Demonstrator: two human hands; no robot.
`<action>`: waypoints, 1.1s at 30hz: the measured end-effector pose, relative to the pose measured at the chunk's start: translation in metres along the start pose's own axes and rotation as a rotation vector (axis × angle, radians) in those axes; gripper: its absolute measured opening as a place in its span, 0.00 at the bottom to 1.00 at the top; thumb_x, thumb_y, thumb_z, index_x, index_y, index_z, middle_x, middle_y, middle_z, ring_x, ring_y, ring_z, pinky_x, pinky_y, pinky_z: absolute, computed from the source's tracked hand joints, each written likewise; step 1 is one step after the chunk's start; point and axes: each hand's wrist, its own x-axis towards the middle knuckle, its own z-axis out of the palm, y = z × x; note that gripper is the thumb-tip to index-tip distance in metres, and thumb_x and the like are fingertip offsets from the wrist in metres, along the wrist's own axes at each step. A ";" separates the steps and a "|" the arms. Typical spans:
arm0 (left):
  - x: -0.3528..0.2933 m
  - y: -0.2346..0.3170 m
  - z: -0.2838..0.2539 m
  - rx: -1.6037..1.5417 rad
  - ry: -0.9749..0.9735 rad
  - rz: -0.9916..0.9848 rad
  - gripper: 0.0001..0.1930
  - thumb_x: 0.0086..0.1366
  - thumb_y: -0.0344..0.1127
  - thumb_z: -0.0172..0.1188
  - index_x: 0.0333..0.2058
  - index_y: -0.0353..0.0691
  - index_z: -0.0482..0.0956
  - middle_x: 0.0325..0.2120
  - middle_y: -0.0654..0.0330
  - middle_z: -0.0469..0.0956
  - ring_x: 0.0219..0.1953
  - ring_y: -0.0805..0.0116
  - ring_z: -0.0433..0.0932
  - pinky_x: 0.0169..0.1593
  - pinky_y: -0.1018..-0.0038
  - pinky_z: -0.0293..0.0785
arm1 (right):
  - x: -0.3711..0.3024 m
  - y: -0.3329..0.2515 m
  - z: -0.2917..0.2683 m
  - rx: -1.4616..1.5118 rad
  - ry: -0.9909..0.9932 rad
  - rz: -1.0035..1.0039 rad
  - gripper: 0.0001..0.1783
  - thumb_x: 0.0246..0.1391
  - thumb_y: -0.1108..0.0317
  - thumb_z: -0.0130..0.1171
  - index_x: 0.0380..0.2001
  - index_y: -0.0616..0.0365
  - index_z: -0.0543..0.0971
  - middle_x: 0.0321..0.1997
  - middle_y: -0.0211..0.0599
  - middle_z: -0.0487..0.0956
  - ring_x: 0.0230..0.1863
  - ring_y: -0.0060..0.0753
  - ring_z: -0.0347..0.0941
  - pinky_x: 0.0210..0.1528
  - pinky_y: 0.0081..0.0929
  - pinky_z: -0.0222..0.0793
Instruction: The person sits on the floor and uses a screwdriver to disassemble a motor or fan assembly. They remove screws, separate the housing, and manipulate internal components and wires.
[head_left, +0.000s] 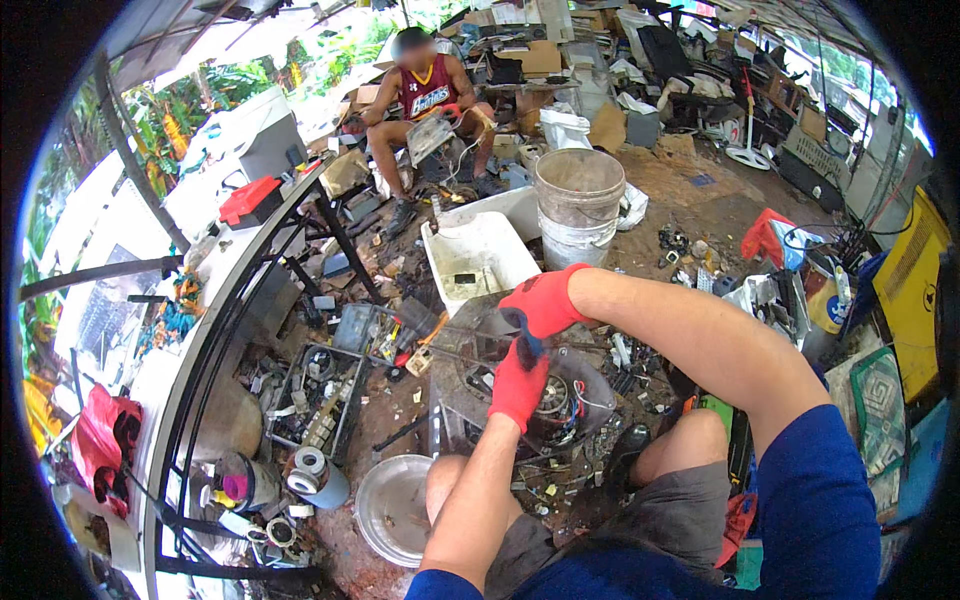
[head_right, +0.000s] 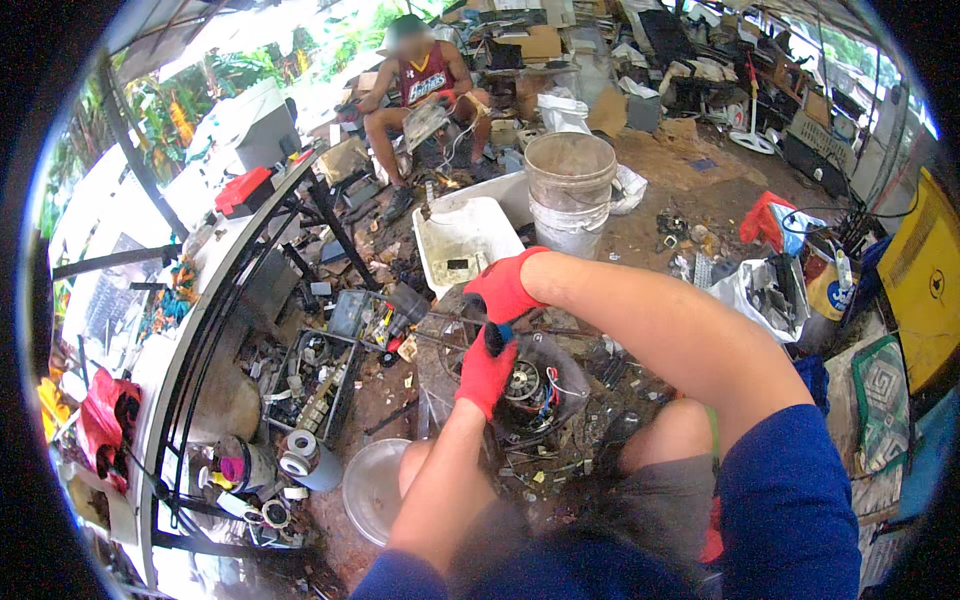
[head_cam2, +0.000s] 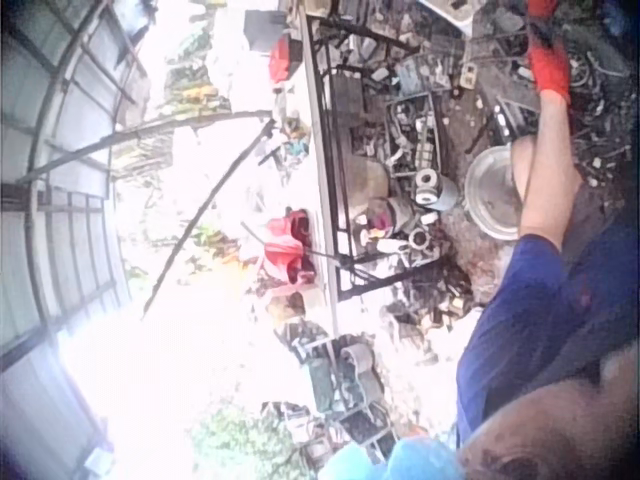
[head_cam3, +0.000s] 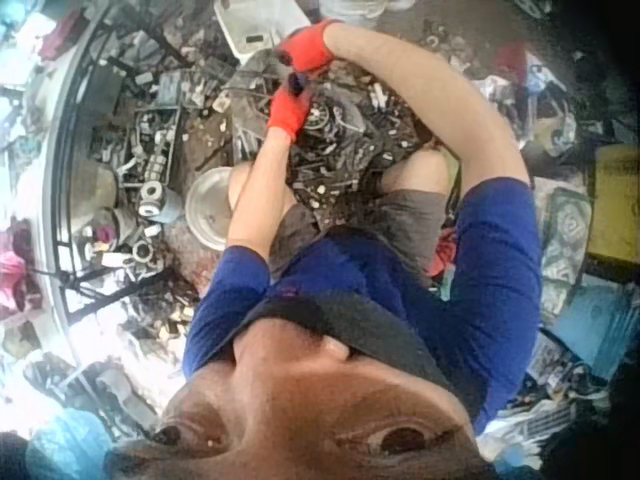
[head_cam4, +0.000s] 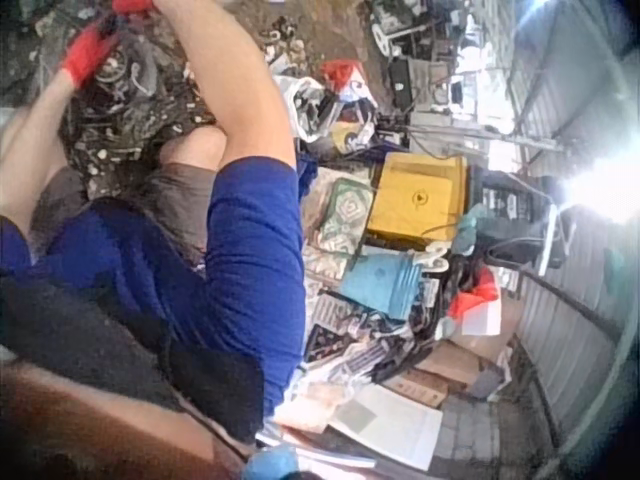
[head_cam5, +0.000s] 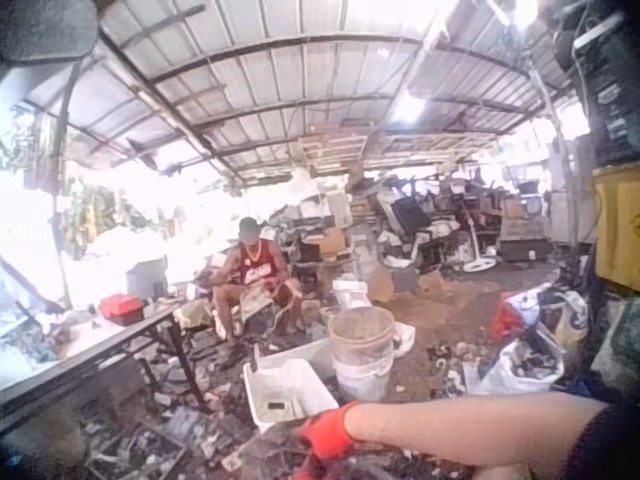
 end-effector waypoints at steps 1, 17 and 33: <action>0.001 0.000 0.000 0.004 -0.018 0.001 0.22 0.60 0.34 0.62 0.53 0.36 0.73 0.45 0.46 0.81 0.50 0.55 0.80 0.51 0.65 0.74 | 0.001 0.004 0.001 -0.007 0.001 -0.004 0.34 0.49 0.51 0.55 0.58 0.57 0.70 0.59 0.53 0.74 0.58 0.51 0.73 0.58 0.43 0.69; -0.001 0.008 0.001 0.145 -0.096 -0.066 0.23 0.58 0.37 0.64 0.52 0.36 0.74 0.45 0.44 0.80 0.51 0.48 0.78 0.52 0.62 0.73 | 0.015 0.010 0.012 -0.077 -0.086 -0.145 0.23 0.48 0.61 0.59 0.49 0.56 0.75 0.48 0.49 0.79 0.50 0.50 0.76 0.50 0.43 0.70; 0.001 -0.004 0.001 0.167 -0.075 -0.076 0.22 0.58 0.37 0.63 0.51 0.38 0.74 0.45 0.44 0.80 0.51 0.46 0.77 0.51 0.59 0.73 | 0.001 -0.005 0.011 -0.048 0.088 0.111 0.29 0.51 0.48 0.53 0.50 0.57 0.77 0.55 0.53 0.76 0.55 0.50 0.75 0.54 0.41 0.71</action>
